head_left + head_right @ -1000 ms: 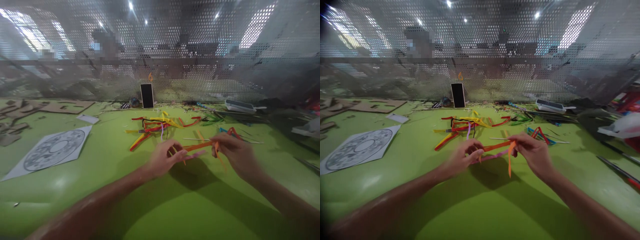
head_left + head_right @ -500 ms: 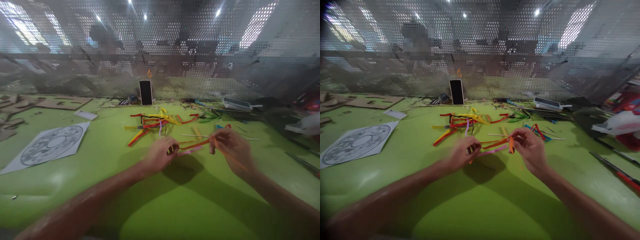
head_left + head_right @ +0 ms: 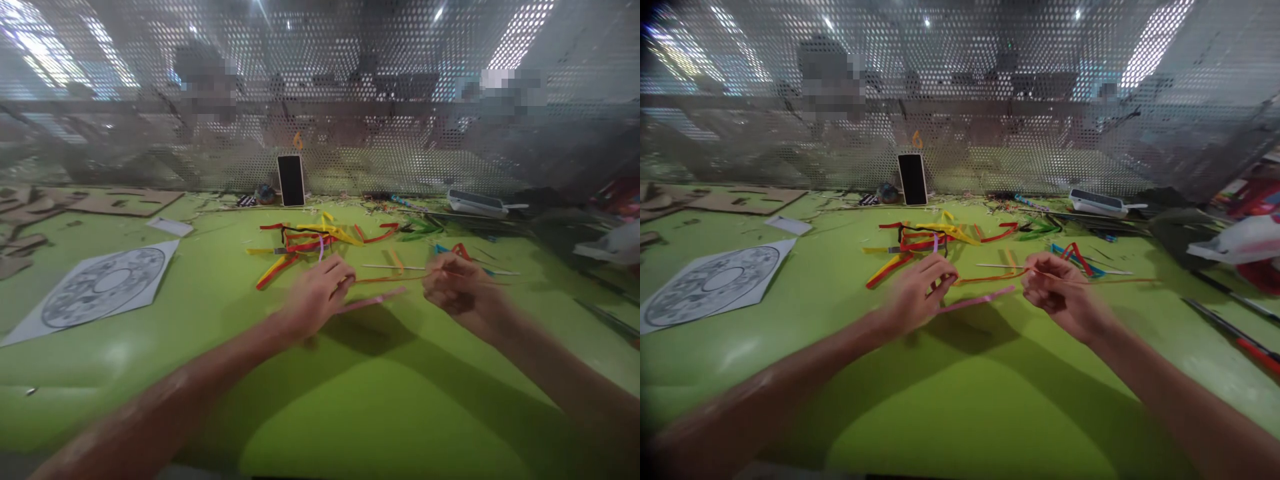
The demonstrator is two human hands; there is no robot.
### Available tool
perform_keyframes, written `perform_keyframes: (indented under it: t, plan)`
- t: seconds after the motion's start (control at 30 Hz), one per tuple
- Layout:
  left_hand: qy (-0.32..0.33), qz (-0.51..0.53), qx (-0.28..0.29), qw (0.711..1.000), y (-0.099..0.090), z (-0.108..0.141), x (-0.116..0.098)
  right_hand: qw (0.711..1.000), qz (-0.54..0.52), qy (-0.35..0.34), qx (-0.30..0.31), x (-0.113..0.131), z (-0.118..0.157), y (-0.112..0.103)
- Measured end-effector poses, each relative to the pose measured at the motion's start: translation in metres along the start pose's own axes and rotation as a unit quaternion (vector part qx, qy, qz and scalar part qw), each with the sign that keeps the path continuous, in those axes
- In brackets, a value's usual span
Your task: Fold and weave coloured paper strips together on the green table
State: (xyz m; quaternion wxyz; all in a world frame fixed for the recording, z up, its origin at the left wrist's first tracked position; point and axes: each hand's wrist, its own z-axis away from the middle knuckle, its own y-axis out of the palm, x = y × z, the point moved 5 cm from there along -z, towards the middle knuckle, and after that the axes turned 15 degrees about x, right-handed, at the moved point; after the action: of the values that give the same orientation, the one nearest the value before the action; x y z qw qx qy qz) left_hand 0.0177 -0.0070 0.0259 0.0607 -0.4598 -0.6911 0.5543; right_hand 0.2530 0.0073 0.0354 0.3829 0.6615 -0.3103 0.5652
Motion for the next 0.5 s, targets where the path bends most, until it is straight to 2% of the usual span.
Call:
perform_keyframes:
  t: [0.37,0.5]
  plan:
    - [0.002,-0.064,-0.028,0.998,-0.009,0.001,-0.005,0.99,-0.013,0.017,0.14,-0.007,0.004,0.01]
    - [0.001,-0.074,-0.022,0.997,-0.009,0.0,-0.007,0.968,0.023,0.064,0.24,-0.021,0.007,0.012]
